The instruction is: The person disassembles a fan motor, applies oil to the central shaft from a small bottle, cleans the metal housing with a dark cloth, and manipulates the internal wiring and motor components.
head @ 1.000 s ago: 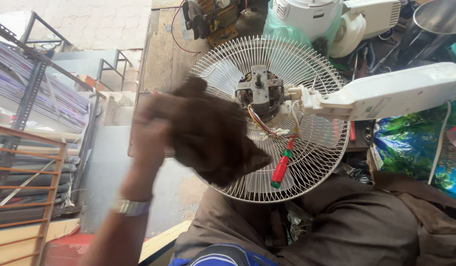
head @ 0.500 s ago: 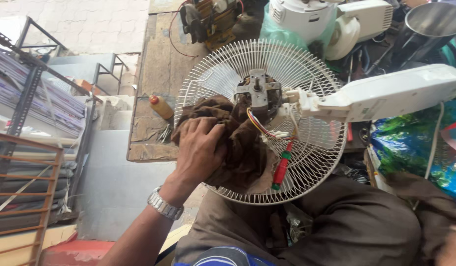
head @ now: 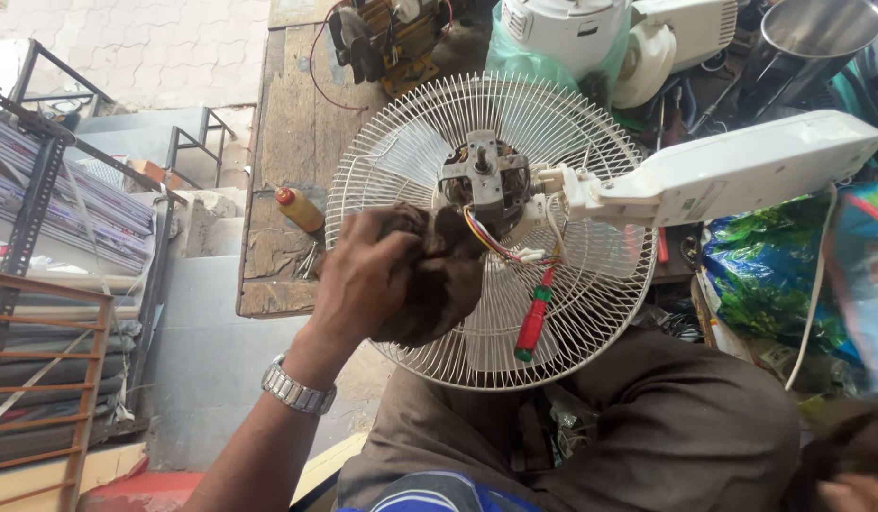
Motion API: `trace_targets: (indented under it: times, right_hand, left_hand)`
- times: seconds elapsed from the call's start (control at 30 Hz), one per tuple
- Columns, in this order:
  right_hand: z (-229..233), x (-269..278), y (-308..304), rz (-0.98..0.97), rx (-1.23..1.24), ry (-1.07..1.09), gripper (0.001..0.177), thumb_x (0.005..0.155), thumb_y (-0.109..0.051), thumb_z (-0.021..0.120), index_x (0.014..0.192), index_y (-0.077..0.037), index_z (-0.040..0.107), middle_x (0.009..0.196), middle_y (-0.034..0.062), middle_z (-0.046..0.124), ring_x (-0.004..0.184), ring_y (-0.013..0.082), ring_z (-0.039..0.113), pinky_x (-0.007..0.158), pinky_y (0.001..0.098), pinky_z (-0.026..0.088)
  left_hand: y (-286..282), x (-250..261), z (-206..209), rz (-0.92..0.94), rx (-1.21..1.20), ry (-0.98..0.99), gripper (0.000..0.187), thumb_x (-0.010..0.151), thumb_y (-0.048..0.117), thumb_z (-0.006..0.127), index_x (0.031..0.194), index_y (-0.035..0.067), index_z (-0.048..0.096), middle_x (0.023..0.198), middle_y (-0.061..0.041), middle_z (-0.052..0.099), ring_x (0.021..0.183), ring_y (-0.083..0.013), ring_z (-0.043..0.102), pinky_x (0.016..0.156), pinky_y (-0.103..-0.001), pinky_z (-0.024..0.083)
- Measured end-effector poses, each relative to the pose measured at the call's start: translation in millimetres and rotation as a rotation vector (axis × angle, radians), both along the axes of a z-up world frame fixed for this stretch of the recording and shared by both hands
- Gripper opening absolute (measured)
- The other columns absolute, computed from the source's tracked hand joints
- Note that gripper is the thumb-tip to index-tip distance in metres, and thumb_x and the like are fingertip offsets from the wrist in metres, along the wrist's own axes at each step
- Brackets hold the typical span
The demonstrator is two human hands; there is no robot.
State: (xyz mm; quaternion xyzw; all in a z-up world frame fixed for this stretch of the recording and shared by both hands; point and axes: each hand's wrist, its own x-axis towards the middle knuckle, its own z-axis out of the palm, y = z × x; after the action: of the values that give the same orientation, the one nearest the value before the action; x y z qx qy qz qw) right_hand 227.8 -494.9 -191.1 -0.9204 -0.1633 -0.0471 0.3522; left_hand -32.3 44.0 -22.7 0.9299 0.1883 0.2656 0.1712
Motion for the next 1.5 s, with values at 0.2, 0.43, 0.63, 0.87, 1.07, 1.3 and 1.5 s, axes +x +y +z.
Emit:
trace_targets:
  times: [0.2,0.43,0.63,0.87,1.07,1.3,1.5]
  right_hand:
    - [88.2,-23.0,52.8,0.141,-0.023,0.072,0.034,0.103,-0.021,0.062,0.124,0.005,0.068,0.108,0.0183,0.072,0.095,0.0240,0.069,0.087,0.0357,0.053]
    - [136.5,66.8,244.7,0.333,-0.646,-0.054,0.032,0.093,-0.030,0.072,0.098,0.001,0.076,0.099,0.0261,0.073,0.103,0.0405,0.071,0.094,0.0500,0.056]
    - [64.7,127.2,270.0,0.213,-0.377,0.021,0.027,0.098,-0.021,0.067,0.120,-0.008,0.077,0.117,0.0227,0.074,0.110,0.0410,0.070,0.099,0.0488,0.055]
    - [3.6,153.7,271.3,0.370,-0.321,-0.325,0.033,0.096,-0.026,0.070,0.110,0.003,0.072,0.104,0.0264,0.071,0.096,0.0441,0.070,0.086,0.0508,0.058]
    - [9.3,140.9,289.4,0.272,-0.381,-0.311,0.037,0.096,-0.035,0.070,0.116,-0.004,0.073,0.104,0.0229,0.074,0.094,0.0428,0.071,0.081,0.0521,0.057]
    - [32.4,137.6,292.8,0.191,-0.341,-0.151,0.049,0.097,-0.043,0.071,0.127,-0.005,0.069,0.112,0.0234,0.072,0.099,0.0439,0.069,0.082,0.0530,0.056]
    - [2.1,154.0,298.1,0.295,-0.284,-0.215,0.049,0.100,-0.041,0.068,0.133,-0.005,0.066,0.120,0.0235,0.070,0.105,0.0438,0.067,0.085,0.0526,0.055]
  left_hand:
    - [-7.4,4.7,-11.1,-0.215,-0.073,-0.051,0.041,0.076,0.014,0.079,0.116,0.005,0.070,0.140,-0.018,0.057,0.136,-0.0376,0.050,0.114,-0.052,0.039]
    - [20.9,49.7,-22.5,0.006,-0.216,-0.020,0.088,0.081,0.037,0.085,0.146,0.006,0.036,0.141,-0.019,0.051,0.138,-0.0323,0.047,0.121,-0.047,0.037]
    - [29.1,61.8,-34.5,-0.162,-0.372,-0.147,0.112,0.077,0.045,0.091,0.160,0.005,0.026,0.158,-0.022,0.041,0.150,-0.0380,0.040,0.124,-0.046,0.035]
    - [33.2,70.5,-32.3,-0.126,-0.426,-0.009,0.113,0.071,0.043,0.092,0.160,0.012,0.030,0.153,-0.020,0.047,0.145,-0.0361,0.043,0.121,-0.046,0.037]
    - [36.7,75.7,-26.7,-0.158,-0.444,0.008,0.111,0.071,0.043,0.092,0.160,0.015,0.032,0.149,-0.019,0.050,0.145,-0.0353,0.042,0.121,-0.047,0.037]
    - [40.1,74.2,-32.4,-0.223,-0.482,-0.043,0.101,0.078,0.044,0.087,0.160,0.018,0.033,0.153,-0.018,0.049,0.147,-0.0346,0.040,0.121,-0.048,0.035]
    - [37.5,76.2,-32.4,-0.149,-0.472,-0.020,0.098,0.078,0.046,0.084,0.160,0.022,0.036,0.144,-0.015,0.055,0.141,-0.0312,0.048,0.120,-0.046,0.040]
